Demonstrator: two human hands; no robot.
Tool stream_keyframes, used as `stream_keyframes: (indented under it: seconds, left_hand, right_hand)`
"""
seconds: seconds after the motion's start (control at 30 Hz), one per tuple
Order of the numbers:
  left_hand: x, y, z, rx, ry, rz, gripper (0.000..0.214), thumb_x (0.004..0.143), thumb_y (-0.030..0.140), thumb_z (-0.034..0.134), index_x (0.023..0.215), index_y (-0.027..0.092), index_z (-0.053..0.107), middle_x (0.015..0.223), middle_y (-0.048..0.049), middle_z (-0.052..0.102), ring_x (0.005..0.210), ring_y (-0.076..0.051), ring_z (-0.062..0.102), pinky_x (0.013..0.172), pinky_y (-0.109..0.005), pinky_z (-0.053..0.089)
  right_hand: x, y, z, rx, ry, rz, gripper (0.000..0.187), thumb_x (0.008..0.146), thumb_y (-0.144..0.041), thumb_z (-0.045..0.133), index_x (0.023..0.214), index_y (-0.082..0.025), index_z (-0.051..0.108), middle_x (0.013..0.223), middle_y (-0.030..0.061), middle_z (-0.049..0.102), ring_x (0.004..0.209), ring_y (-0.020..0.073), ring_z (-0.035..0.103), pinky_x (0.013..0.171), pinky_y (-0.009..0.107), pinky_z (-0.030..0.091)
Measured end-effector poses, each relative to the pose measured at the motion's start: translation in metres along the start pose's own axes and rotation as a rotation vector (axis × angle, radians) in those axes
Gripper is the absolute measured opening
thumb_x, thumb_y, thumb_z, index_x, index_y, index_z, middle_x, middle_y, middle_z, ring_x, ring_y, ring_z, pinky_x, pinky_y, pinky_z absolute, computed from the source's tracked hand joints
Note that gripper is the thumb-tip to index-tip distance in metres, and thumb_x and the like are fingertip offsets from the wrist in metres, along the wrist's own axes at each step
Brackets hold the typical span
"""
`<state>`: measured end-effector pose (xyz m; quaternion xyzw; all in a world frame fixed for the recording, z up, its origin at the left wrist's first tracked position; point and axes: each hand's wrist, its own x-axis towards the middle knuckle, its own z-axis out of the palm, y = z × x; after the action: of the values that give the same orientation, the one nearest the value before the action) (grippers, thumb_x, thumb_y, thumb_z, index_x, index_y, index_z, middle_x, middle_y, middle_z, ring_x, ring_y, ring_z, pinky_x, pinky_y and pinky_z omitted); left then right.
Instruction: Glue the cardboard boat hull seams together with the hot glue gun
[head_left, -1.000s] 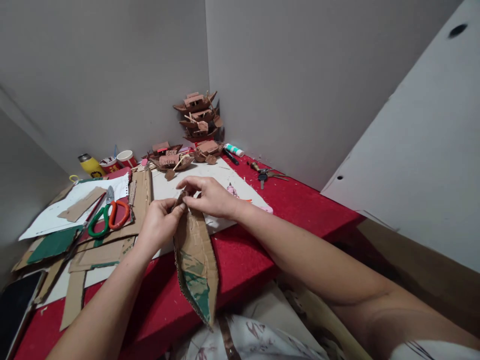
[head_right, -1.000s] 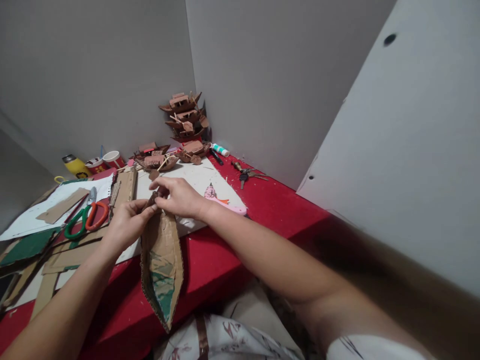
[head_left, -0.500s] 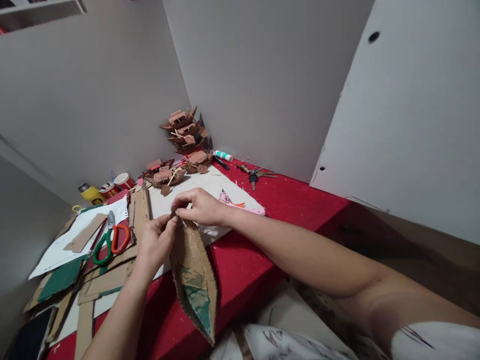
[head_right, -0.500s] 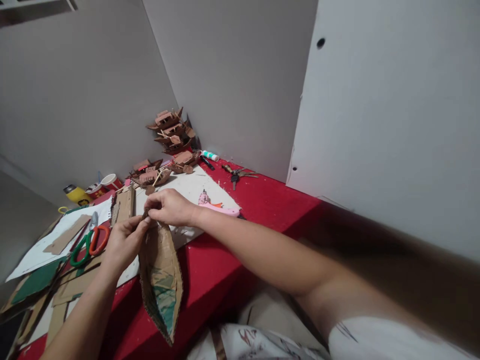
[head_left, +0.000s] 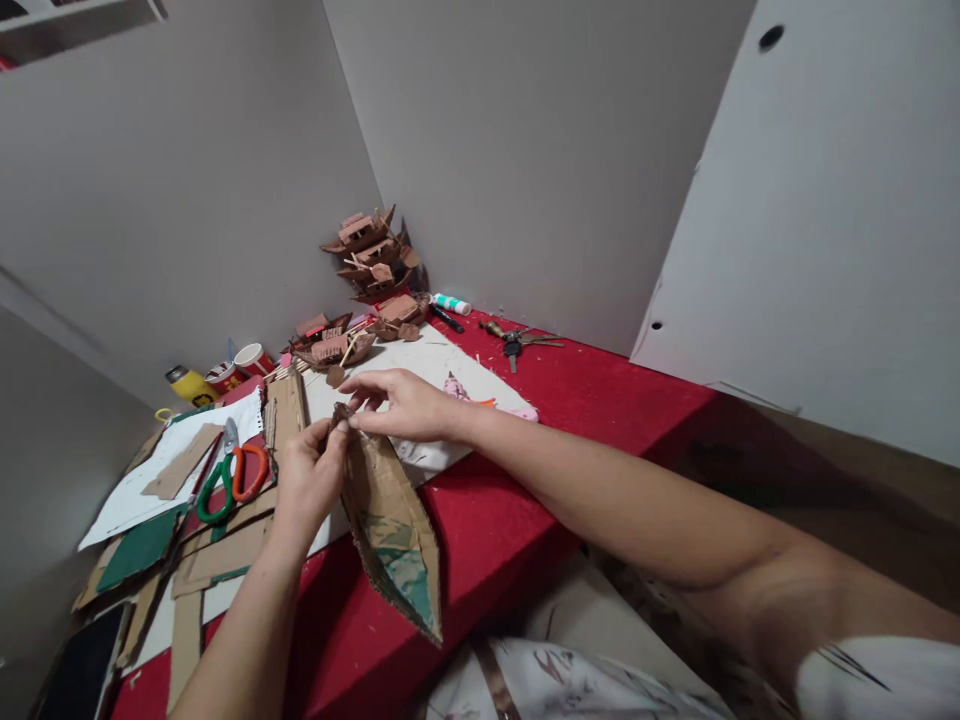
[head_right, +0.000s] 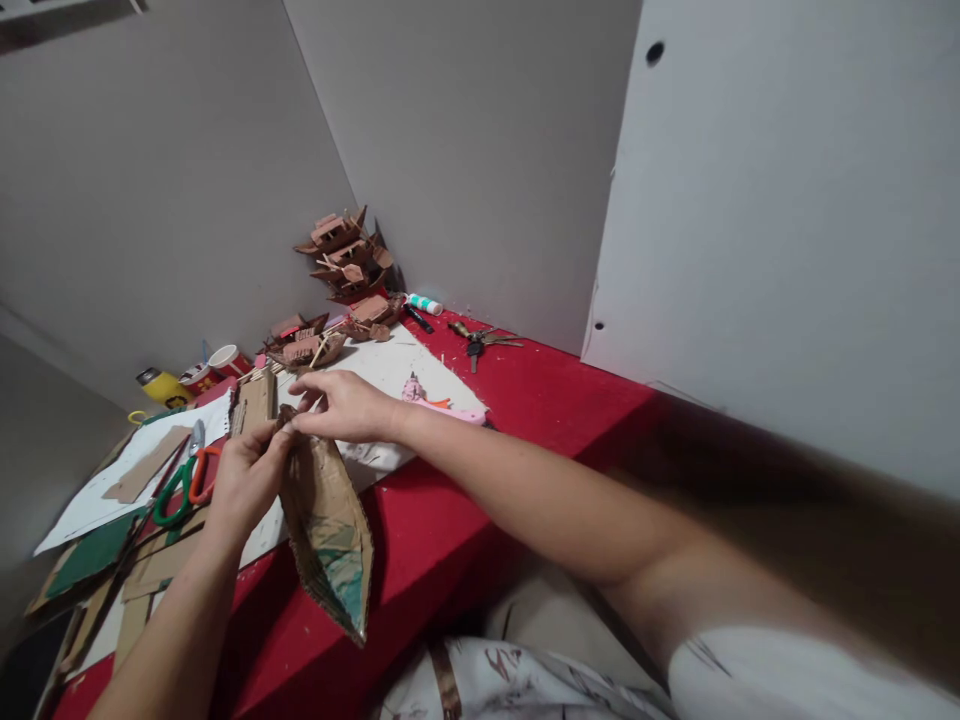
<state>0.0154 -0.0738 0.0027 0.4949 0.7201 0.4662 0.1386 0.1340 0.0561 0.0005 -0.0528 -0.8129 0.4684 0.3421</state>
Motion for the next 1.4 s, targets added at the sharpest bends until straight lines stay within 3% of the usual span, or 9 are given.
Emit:
stream_keyframes:
  seconds: [0.2, 0.43, 0.63, 0.73, 0.83, 1.07, 1.27, 1.4]
  left_hand:
    - [0.005, -0.005, -0.006, -0.127, 0.099, -0.096, 0.035, 0.074, 0.048, 0.063, 0.078, 0.013, 0.068, 0.064, 0.0004, 0.064, 0.058, -0.013, 0.054, 0.055, -0.021, 0.04]
    - [0.003, 0.007, -0.004, -0.355, 0.027, -0.205, 0.034, 0.059, 0.037, 0.078, 0.082, 0.013, 0.071, 0.067, -0.0011, 0.069, 0.066, -0.016, 0.061, 0.066, -0.025, 0.048]
    - [0.0, 0.015, 0.001, -0.421, -0.006, -0.359, 0.044, 0.059, 0.033, 0.078, 0.097, 0.014, 0.067, 0.057, 0.0041, 0.062, 0.049, -0.011, 0.055, 0.052, -0.022, 0.043]
    - [0.0, 0.012, 0.006, -0.489, -0.009, -0.368, 0.047, 0.061, 0.034, 0.077, 0.102, 0.015, 0.066, 0.065, 0.0013, 0.067, 0.052, -0.012, 0.059, 0.057, -0.024, 0.046]
    - [0.0, 0.006, 0.012, -0.539, -0.015, -0.307, 0.051, 0.066, 0.038, 0.074, 0.111, 0.015, 0.064, 0.078, -0.0035, 0.072, 0.063, -0.015, 0.065, 0.066, -0.027, 0.049]
    - [0.001, -0.006, 0.015, -0.385, 0.031, -0.236, 0.046, 0.073, 0.043, 0.066, 0.109, 0.014, 0.065, 0.08, -0.0041, 0.071, 0.072, -0.019, 0.066, 0.07, -0.029, 0.05]
    - [0.002, -0.009, 0.014, -0.094, -0.002, -0.076, 0.036, 0.08, 0.038, 0.056, 0.104, 0.013, 0.066, 0.088, -0.0056, 0.07, 0.082, -0.02, 0.063, 0.072, -0.028, 0.046]
    - [-0.001, 0.001, 0.011, 0.101, 0.019, -0.012, 0.03, 0.083, 0.034, 0.049, 0.097, 0.013, 0.064, 0.083, -0.005, 0.068, 0.078, -0.019, 0.061, 0.065, -0.026, 0.043]
  right_hand:
    - [0.0, 0.005, 0.005, -0.092, -0.048, -0.03, 0.014, 0.074, -0.012, 0.059, 0.083, -0.009, 0.07, 0.072, 0.0014, 0.068, 0.065, 0.0099, 0.056, 0.062, 0.021, 0.039]
    - [-0.003, 0.005, 0.008, -0.218, -0.031, -0.067, 0.015, 0.075, -0.009, 0.056, 0.074, -0.011, 0.071, 0.064, -0.0002, 0.065, 0.06, 0.0089, 0.051, 0.058, 0.021, 0.033]
    - [-0.005, 0.002, 0.006, -0.373, 0.087, -0.034, 0.016, 0.077, -0.011, 0.055, 0.067, -0.011, 0.068, 0.063, 0.0022, 0.064, 0.058, 0.0095, 0.048, 0.058, 0.023, 0.031]
    - [-0.004, 0.002, 0.006, -0.4, 0.178, 0.006, 0.017, 0.078, -0.01, 0.054, 0.069, -0.01, 0.067, 0.065, 0.0041, 0.065, 0.057, 0.0101, 0.049, 0.058, 0.023, 0.031]
    - [-0.004, 0.002, 0.007, -0.399, 0.191, 0.013, 0.017, 0.079, -0.011, 0.052, 0.071, -0.011, 0.067, 0.066, 0.0046, 0.065, 0.058, 0.0106, 0.05, 0.058, 0.023, 0.032]
    - [-0.005, 0.001, 0.01, -0.407, 0.144, 0.018, 0.013, 0.077, -0.013, 0.054, 0.072, -0.01, 0.066, 0.066, 0.0024, 0.061, 0.061, 0.0103, 0.046, 0.06, 0.023, 0.031]
    - [-0.002, 0.003, 0.011, -0.123, 0.058, 0.116, 0.012, 0.073, -0.008, 0.055, 0.08, -0.01, 0.065, 0.072, -0.0003, 0.062, 0.067, 0.0099, 0.051, 0.062, 0.02, 0.034]
    - [0.0, 0.005, 0.012, -0.032, 0.032, 0.173, 0.012, 0.074, -0.007, 0.055, 0.08, -0.009, 0.065, 0.07, -0.0011, 0.059, 0.067, 0.0098, 0.05, 0.06, 0.02, 0.035]
